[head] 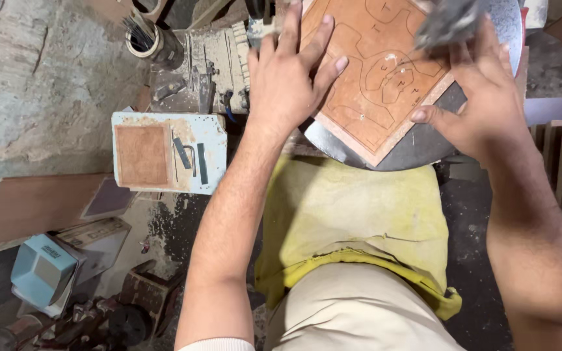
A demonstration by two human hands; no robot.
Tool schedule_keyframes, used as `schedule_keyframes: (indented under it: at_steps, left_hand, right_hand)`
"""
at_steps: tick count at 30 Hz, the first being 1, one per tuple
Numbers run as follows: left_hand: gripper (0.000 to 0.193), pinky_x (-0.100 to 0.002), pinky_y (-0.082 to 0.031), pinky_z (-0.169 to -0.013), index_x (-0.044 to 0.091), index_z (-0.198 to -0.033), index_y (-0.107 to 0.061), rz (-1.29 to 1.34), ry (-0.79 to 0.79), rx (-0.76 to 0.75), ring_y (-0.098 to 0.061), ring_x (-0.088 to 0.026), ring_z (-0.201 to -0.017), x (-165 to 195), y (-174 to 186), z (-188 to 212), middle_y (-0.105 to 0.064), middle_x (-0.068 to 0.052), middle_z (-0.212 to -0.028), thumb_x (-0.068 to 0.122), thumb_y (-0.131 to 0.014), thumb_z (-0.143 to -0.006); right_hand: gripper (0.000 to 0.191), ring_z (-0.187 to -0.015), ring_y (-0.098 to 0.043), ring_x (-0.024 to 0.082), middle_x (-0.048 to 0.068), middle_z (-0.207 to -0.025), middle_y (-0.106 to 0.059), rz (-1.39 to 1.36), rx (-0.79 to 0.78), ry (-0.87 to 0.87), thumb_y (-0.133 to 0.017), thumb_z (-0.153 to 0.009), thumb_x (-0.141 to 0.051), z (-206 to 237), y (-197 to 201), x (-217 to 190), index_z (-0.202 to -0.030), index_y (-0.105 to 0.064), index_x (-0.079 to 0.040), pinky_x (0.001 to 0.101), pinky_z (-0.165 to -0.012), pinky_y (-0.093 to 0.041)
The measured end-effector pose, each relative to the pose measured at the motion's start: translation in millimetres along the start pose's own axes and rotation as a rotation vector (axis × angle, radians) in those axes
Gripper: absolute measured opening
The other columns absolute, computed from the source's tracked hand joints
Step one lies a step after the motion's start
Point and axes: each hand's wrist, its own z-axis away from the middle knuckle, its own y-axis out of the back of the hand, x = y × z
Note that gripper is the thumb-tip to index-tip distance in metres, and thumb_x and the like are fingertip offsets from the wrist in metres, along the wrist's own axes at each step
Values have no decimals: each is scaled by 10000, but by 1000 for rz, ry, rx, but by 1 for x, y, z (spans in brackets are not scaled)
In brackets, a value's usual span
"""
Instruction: The person cuts decorative shapes out of plywood boards on a scroll saw, guiding each board along the drawn pattern lines. They remove the cut pieces from the board, brush sawdust off the surface, stack the finished boards aside, and place a new marked board on the saw to continue cutting.
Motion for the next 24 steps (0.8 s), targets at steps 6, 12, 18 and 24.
schedule_keyframes:
  at_steps: [6,12,18,24]
  left_hand:
    - [546,-431,-509,-786,314,-1477,-598,-37,50,-11,-568,-287,-933,4,0,12,-393,-131,-1618,604,-632,-1015]
    - [555,-409,-515,-776,311,-1518,-560,-60,61,6,-573,-288,-911,7,3,23,-388,-153,-1623,581,-618,-1036]
    - [569,-421,-534,-771,307,-1537,-527,-56,99,-27,-573,-296,-894,13,6,31,-353,-169,-1638,564,-605,-1035]
    - [597,-375,-558,-670,243,-1550,-505,-16,124,-89,-575,-293,-887,18,12,42,-310,-219,-1643,541,-593,-1040]
  right_hand:
    - [992,-1653,-174,417,272,-1760,-160,25,-85,-53,-913,-784,-293,-9,10,-12,-1637,-451,-84,566,-1322,-153]
    - [938,-1633,-136,449,324,-1738,-91,-75,-74,-67,-823,-814,-261,-11,11,-11,-1641,-406,-118,630,-1297,-94]
    - [810,-1618,-98,505,362,-1714,-127,19,-57,-184,-677,-980,-287,-9,-4,-13,-1688,-337,-89,681,-1247,11]
    - [588,-1624,-108,510,368,-1728,-159,104,8,-181,-460,-1159,-235,-19,-21,-22,-1705,-328,-61,648,-1299,-33]
